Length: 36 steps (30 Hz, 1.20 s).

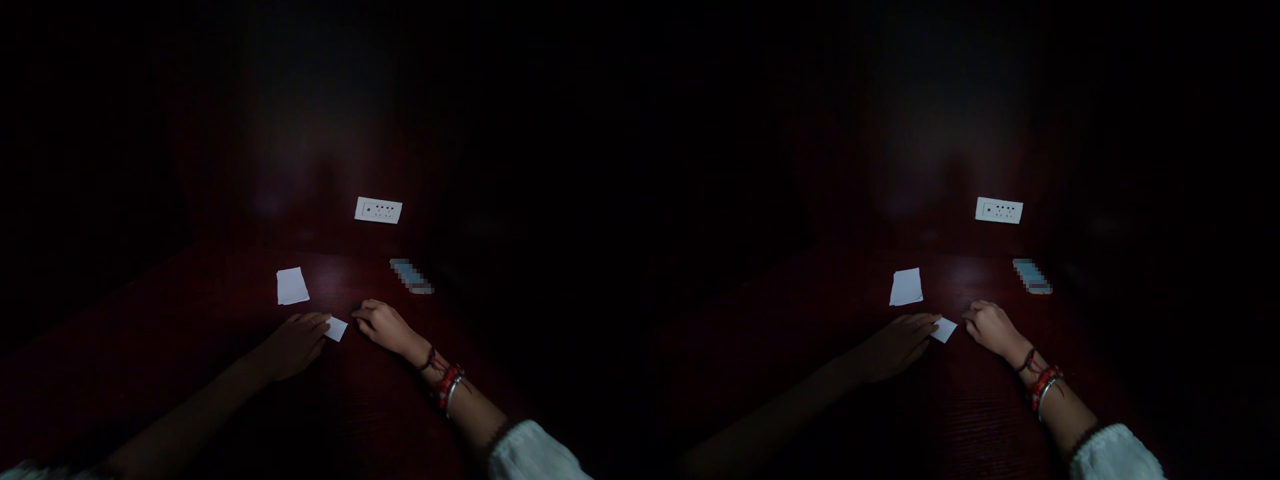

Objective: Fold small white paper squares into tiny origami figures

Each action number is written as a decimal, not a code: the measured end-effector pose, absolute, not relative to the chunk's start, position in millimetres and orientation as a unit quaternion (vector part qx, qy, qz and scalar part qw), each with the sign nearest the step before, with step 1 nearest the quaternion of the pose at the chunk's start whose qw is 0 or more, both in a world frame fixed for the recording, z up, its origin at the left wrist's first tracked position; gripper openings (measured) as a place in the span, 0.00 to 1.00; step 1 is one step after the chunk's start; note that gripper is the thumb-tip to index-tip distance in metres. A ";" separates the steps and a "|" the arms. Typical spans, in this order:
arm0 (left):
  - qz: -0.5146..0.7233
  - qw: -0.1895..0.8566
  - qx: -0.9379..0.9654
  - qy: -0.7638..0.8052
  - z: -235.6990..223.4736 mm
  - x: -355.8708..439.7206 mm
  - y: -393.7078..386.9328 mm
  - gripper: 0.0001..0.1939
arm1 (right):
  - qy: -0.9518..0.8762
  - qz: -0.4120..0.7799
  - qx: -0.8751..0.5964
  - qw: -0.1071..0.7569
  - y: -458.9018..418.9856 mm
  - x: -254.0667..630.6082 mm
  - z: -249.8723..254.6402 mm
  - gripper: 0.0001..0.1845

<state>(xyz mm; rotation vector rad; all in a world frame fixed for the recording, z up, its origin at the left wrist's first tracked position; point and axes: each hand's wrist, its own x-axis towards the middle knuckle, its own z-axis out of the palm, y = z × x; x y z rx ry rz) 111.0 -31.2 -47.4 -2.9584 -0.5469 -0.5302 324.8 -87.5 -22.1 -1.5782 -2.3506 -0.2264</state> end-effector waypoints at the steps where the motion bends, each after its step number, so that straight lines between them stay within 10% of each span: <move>1: -0.178 0.046 -0.966 -0.181 -48.3 111.1 -31.7 0.16 | -0.814 -0.065 -0.548 0.179 -86.5 323.3 -25.0 0.13; 15: -0.300 -0.084 -0.903 -0.296 -52.8 127.9 -16.7 0.08 | -0.732 0.084 -0.585 0.338 -69.9 309.9 -46.7 0.05; 36: -0.315 -0.103 -0.878 -0.345 -56.4 137.2 -20.4 0.05 | -0.775 0.107 -0.546 0.301 -69.3 310.1 -34.5 0.05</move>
